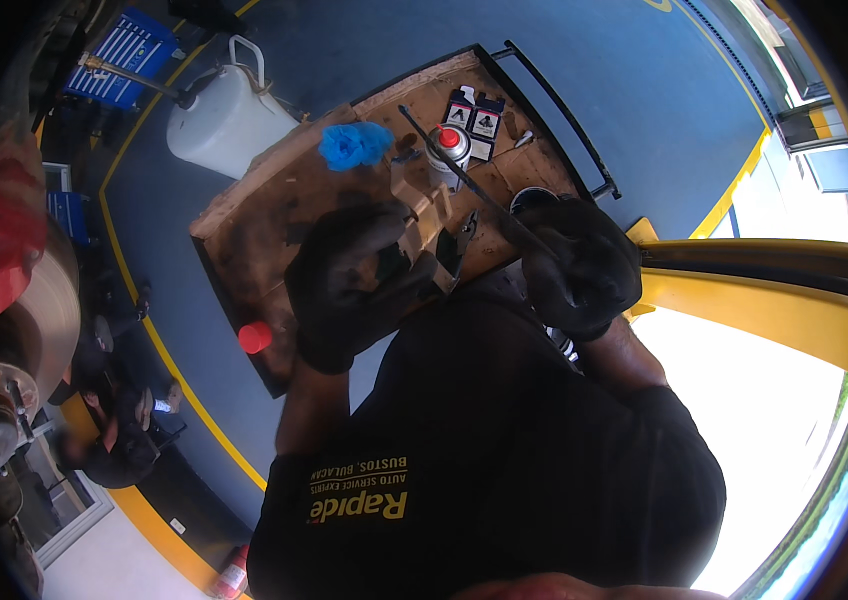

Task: The person cleans and lubricates brake caliper components on a vehicle. They wipe parts with a cloth, apply lubricant with a brush, and install a metal clip into the caliper assembly.

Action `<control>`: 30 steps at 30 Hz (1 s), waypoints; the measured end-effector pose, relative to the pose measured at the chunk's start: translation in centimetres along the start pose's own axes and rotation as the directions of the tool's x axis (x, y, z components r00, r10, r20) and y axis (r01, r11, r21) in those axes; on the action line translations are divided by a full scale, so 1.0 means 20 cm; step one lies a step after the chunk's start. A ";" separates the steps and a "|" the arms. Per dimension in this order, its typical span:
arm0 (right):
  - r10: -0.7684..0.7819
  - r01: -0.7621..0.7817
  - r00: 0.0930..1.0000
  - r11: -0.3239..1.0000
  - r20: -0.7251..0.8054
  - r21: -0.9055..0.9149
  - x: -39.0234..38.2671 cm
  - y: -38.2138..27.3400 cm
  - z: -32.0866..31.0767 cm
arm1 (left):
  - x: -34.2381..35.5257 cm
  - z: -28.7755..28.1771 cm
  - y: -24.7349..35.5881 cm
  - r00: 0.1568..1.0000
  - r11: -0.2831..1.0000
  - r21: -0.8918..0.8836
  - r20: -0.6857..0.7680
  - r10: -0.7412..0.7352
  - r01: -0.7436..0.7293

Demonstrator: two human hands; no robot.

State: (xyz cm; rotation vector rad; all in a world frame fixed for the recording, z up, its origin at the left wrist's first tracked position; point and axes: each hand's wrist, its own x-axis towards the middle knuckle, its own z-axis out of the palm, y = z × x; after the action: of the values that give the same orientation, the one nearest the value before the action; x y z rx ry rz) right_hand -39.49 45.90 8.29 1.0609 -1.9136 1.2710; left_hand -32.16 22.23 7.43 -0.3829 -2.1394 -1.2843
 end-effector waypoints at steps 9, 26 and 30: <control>0.026 -0.023 0.999 0.990 0.019 -0.139 -0.02 0.03 -0.01 | 0.00 -0.02 0.00 0.987 0.986 0.040 -0.023 -0.160 0.161; 0.113 -0.113 0.988 0.994 0.104 0.000 -0.03 0.09 -0.09 | 0.01 0.05 -0.09 0.958 0.966 -0.093 0.178 -0.224 0.243; 0.092 -0.104 0.987 0.991 0.134 0.086 0.04 0.07 -0.03 | 0.03 0.07 -0.07 0.967 0.988 0.011 0.206 -0.153 0.154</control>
State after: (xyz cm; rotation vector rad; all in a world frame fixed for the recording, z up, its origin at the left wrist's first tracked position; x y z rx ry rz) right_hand -40.98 46.46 8.47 1.1339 -2.0432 1.3874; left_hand -33.89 22.81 6.40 -0.3726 -2.3799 -1.3880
